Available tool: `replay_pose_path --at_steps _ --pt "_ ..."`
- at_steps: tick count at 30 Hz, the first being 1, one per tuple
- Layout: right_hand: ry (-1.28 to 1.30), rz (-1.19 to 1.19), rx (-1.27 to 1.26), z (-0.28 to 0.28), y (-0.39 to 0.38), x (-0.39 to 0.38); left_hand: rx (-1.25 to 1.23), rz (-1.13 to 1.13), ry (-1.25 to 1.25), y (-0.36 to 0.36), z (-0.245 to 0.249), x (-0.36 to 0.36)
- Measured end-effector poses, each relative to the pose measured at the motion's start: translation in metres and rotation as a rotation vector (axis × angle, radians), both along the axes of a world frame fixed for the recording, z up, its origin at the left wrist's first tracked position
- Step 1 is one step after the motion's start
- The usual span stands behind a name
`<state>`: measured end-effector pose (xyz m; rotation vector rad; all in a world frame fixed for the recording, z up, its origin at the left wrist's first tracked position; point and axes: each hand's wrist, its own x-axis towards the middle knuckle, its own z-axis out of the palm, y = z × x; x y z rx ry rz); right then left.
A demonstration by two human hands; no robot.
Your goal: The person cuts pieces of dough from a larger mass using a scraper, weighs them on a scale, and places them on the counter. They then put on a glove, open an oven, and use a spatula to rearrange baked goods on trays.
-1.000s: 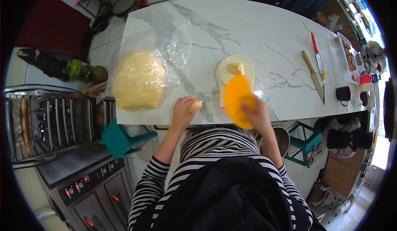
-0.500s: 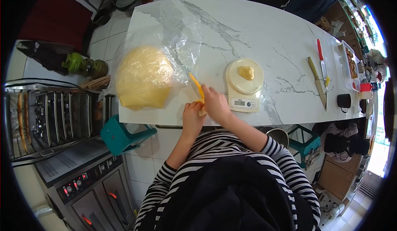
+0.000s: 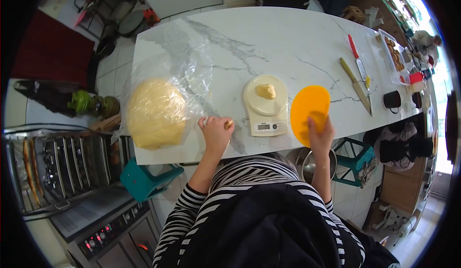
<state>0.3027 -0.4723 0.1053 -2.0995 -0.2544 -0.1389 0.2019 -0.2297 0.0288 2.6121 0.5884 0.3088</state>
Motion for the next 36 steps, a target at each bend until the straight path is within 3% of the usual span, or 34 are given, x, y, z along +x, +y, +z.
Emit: replay_pose_path --at_steps 5,9,11,13,15,16,19,25,36 --pt "-0.034 -0.193 0.086 -0.006 -0.024 0.005 -0.193 -0.172 -0.433 -0.017 0.030 0.082" --pt "0.004 -0.234 0.105 -0.012 -0.032 -0.005 0.105 -0.287 -0.295 -0.033 0.004 0.100" --pt "-0.006 -0.232 0.129 -0.015 -0.036 -0.003 0.168 -0.150 -0.146 -0.040 0.046 0.089" --pt "-0.020 -0.249 0.194 -0.021 -0.042 -0.004 -0.016 -0.367 -0.427 -0.032 0.095 0.085" --pt "0.007 -0.240 0.178 -0.032 -0.052 -0.001 0.096 -0.720 -0.626 -0.020 0.159 0.076" --pt "0.020 -0.242 0.174 -0.035 -0.053 0.002 0.284 -0.866 -0.821 -0.020 0.193 0.072" --pt "0.048 -0.181 0.228 -0.020 -0.044 0.008 -0.033 -0.707 -1.188 -0.065 0.261 0.049" --pt "0.025 -0.131 0.213 -0.012 -0.034 0.014 0.078 -0.983 -1.011 -0.088 0.284 0.022" --pt "0.038 -0.105 0.197 -0.027 -0.038 0.009 0.098 -1.085 -0.925 -0.097 0.288 0.006"
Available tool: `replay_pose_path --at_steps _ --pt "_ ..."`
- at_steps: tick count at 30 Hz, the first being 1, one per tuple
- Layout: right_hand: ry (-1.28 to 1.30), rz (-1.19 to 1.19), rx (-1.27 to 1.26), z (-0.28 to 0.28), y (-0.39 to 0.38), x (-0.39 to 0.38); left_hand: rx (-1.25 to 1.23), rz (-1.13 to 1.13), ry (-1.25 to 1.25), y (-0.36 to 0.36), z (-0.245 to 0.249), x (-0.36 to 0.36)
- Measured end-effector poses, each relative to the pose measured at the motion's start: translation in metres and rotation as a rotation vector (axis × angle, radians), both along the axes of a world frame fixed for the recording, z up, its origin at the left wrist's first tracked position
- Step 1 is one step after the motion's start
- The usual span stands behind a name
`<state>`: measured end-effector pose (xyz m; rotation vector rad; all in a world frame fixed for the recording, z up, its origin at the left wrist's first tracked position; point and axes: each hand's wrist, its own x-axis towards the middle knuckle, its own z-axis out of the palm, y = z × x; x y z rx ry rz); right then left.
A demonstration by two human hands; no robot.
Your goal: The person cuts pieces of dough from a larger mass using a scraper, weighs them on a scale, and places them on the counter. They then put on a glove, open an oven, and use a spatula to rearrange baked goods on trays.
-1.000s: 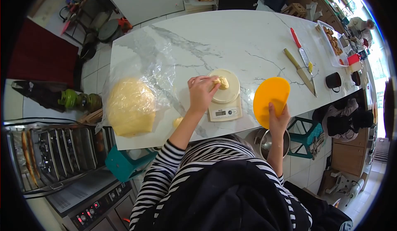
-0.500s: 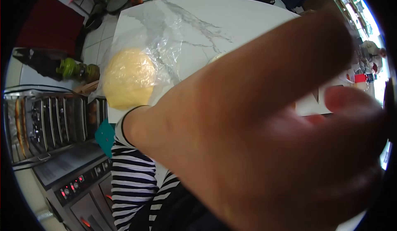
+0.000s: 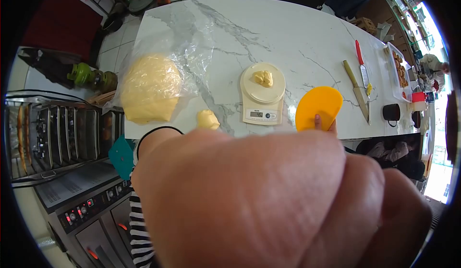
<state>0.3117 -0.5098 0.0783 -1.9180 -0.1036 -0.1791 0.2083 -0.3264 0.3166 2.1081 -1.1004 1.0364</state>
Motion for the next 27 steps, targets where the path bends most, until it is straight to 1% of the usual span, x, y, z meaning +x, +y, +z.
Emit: replay_pose_path --at_steps 3,11,12,13,15,17,18,19,20,21,23,24,25,26,27 --pt "0.007 -0.016 0.053 -0.005 0.000 0.002 0.011 -0.008 0.010 0.003 -0.002 -0.004" --pt "-0.014 -0.009 0.031 -0.004 0.000 0.001 0.053 -0.037 0.094 0.008 -0.001 -0.009" --pt "-0.010 -0.006 0.014 0.014 0.011 -0.003 0.053 -0.033 0.110 0.009 -0.001 -0.008" --pt "-0.007 -0.002 -0.001 0.020 0.016 -0.004 0.056 -0.033 0.138 0.012 0.000 -0.008" --pt "0.016 -0.001 0.022 0.002 0.005 -0.002 0.051 -0.024 0.237 0.023 0.000 -0.008" --pt "0.034 -0.006 0.047 0.005 0.007 -0.002 -0.011 0.029 0.456 0.045 -0.014 0.005" --pt "0.031 -0.006 0.054 -0.004 0.002 -0.001 -0.068 0.081 0.634 0.056 -0.026 0.014" --pt "0.024 -0.007 0.062 -0.004 0.002 -0.001 -0.165 0.125 0.819 0.066 -0.050 0.025" --pt "0.030 -0.023 0.059 -0.004 0.003 -0.001 -0.152 0.286 1.017 0.075 -0.076 0.038" --pt "0.024 -0.033 0.065 -0.004 0.005 -0.001 -0.215 0.460 1.170 0.083 -0.109 0.050" --pt "0.041 0.022 0.050 -0.003 0.011 0.000 -0.305 0.619 1.049 0.103 -0.209 0.068" --pt "0.037 0.016 0.056 -0.005 0.016 -0.001 -0.305 0.645 0.864 0.104 -0.248 0.075" --pt "0.034 0.072 0.038 -0.008 0.022 0.000 -0.305 0.666 0.677 0.103 -0.269 0.081" --pt "0.030 0.129 0.020 -0.009 0.030 0.002 -0.299 0.664 0.671 0.099 -0.272 0.086" --pt "0.026 0.126 0.024 -0.009 0.039 0.003 -0.367 0.676 0.766 0.092 -0.273 0.089"
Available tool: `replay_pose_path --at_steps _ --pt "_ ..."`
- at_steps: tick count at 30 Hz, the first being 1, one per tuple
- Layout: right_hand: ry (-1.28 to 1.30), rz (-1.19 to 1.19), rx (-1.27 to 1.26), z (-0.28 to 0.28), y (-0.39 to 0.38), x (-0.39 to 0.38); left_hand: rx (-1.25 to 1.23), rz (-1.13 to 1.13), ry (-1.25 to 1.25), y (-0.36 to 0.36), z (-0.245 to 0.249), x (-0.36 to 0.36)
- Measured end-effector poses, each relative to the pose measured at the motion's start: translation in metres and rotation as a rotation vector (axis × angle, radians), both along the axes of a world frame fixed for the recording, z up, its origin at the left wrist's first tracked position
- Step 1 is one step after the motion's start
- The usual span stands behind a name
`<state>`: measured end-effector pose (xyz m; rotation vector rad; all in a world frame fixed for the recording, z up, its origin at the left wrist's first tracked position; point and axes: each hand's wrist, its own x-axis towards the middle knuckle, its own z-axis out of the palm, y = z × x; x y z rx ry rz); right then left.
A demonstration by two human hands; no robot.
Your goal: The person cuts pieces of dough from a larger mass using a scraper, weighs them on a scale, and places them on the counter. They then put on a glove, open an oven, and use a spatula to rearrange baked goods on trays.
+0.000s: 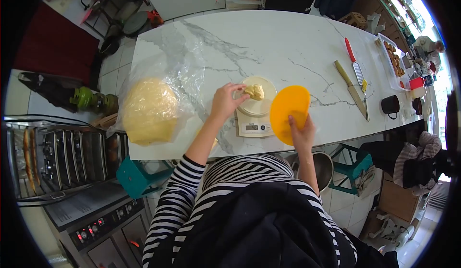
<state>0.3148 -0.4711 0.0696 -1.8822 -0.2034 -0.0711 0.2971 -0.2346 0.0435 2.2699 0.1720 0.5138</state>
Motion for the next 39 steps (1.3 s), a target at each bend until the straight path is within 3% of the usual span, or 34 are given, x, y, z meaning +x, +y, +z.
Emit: replay_pose_path --at_steps 2,5,7,11,13,16,23,26,30,32,33,35,39 --pt "-0.014 0.098 -0.110 0.002 0.018 0.003 -0.086 0.024 0.065 -0.007 -0.003 0.004" --pt "-0.064 0.155 -0.066 0.000 0.043 0.009 -0.123 0.068 0.128 -0.009 -0.004 0.007" --pt "-0.070 0.182 -0.081 -0.001 0.054 0.013 -0.057 0.058 -0.007 -0.011 -0.003 0.005" --pt "-0.109 0.220 -0.126 -0.009 0.065 0.018 0.051 0.116 0.076 -0.016 -0.003 0.001" --pt "-0.104 0.240 -0.128 -0.008 0.067 0.016 -0.244 0.171 0.130 -0.017 -0.003 0.003" --pt "-0.106 0.265 -0.121 -0.005 0.070 0.016 -0.358 0.140 0.289 -0.013 0.000 0.004" --pt "-0.131 0.218 -0.206 -0.007 0.081 0.011 -0.196 0.205 0.260 -0.025 0.006 -0.001" --pt "-0.100 0.210 -0.195 -0.005 0.075 0.018 -0.395 0.088 0.304 -0.031 0.027 -0.014" --pt "-0.040 0.139 -0.125 0.025 0.047 0.017 -0.299 0.212 0.248 0.003 0.028 -0.049" --pt "-0.013 0.079 -0.066 0.017 0.025 0.020 -0.137 0.241 0.122 0.030 0.012 -0.075" --pt "0.008 0.059 -0.034 0.014 0.015 0.021 -0.136 0.256 0.131 0.038 0.006 -0.091" --pt "0.013 0.025 -0.048 0.011 -0.003 0.022 0.072 0.053 0.309 0.044 -0.003 -0.120" --pt "0.073 -0.067 -0.058 0.013 -0.021 0.017 0.187 0.021 0.424 0.027 -0.003 -0.151"
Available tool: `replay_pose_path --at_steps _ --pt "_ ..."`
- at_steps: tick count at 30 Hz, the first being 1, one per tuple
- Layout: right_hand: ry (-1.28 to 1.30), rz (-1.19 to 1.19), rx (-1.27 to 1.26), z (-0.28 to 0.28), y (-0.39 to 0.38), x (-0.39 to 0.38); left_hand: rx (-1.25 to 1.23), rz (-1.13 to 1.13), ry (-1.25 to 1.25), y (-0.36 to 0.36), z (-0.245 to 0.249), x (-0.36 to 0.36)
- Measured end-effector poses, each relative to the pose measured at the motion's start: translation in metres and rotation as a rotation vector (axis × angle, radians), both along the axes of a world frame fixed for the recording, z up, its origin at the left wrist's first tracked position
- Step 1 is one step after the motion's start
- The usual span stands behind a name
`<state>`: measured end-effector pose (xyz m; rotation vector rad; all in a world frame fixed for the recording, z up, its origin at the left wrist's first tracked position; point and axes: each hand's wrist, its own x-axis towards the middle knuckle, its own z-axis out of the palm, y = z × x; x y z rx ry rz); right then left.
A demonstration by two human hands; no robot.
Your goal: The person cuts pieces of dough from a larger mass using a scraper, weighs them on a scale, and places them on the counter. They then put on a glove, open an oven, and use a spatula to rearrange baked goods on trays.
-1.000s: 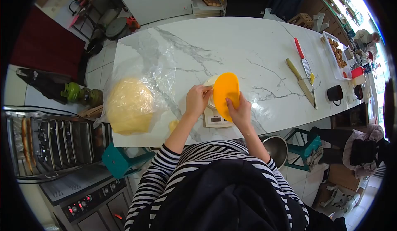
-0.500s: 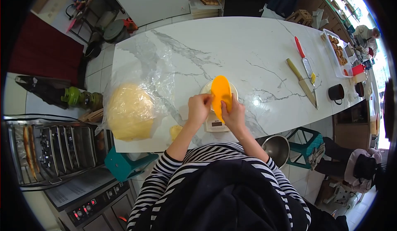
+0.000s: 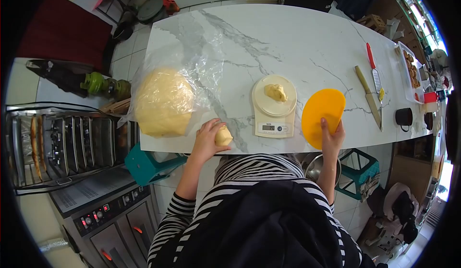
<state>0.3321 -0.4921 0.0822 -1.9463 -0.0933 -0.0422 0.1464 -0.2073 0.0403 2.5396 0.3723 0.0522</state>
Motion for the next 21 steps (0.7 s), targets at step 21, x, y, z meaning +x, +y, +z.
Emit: replay_pose_path --at_steps 21 --pt "-0.034 -0.193 0.205 0.004 -0.032 -0.011 0.183 0.017 0.104 -0.014 0.014 0.003"
